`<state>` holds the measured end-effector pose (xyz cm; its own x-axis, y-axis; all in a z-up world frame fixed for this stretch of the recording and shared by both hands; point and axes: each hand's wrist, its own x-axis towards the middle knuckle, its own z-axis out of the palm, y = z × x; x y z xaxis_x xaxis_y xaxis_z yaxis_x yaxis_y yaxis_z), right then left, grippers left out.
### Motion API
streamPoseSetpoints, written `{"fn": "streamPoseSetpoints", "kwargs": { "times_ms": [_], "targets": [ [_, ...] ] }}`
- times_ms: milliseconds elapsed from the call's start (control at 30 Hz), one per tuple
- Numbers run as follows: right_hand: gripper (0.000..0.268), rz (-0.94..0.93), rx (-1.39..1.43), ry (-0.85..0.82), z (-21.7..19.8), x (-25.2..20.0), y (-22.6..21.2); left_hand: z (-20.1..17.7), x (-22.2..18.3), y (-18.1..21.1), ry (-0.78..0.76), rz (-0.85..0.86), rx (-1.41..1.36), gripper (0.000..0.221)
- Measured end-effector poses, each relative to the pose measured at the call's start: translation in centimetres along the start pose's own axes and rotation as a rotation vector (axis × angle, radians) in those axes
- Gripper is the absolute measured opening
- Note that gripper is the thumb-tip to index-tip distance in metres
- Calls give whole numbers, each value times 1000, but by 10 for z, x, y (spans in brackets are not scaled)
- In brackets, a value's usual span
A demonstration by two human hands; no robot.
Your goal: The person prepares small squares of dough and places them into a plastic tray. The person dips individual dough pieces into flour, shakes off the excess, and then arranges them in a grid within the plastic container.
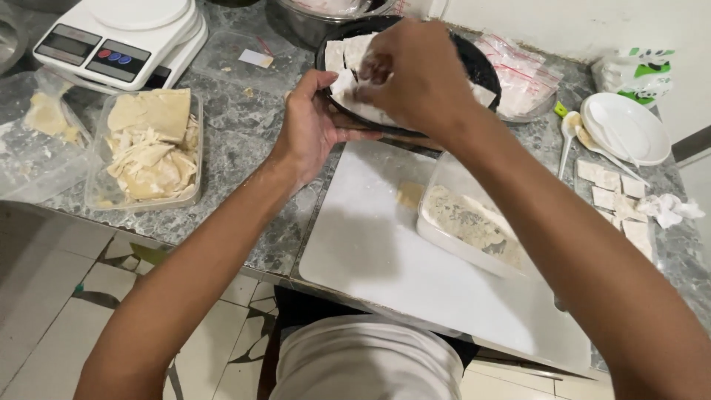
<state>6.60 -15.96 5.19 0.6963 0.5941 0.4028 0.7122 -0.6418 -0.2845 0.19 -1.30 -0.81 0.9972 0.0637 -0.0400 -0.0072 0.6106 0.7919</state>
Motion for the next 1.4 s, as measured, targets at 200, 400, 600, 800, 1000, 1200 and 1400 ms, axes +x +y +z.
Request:
{"fn": "streamPoseSetpoints", "kwargs": {
  "times_ms": [200, 400, 600, 800, 1000, 1200, 1400],
  "targets": [
    [14, 141, -147, -220, -69, -49, -58, 1, -3, 13, 129, 119, -57, 52],
    [24, 429, -360, -750, -51, -46, -83, -9, 4, 16, 263, 219, -76, 54],
    [17, 349, -535, -965, -15, -40, -55, -8, 4, 13, 230, 216, -47, 47],
    [23, 311, -495, -1034, -6, -38, -37, -7, 1, 14, 187, 189, -86, 37],
    [35, 369, -430, -999, -8, -40, -40, -7, 2, 13, 199, 173, -70, 46],
    [14, 332, -94, -761, -28, -39, -36, -10, 5, 10, 173, 204, -65, 41],
    [18, 352, -33, -468, -79, -64, -26, -17, 13, 3, 143, 231, -76, 41]
  ]
}}
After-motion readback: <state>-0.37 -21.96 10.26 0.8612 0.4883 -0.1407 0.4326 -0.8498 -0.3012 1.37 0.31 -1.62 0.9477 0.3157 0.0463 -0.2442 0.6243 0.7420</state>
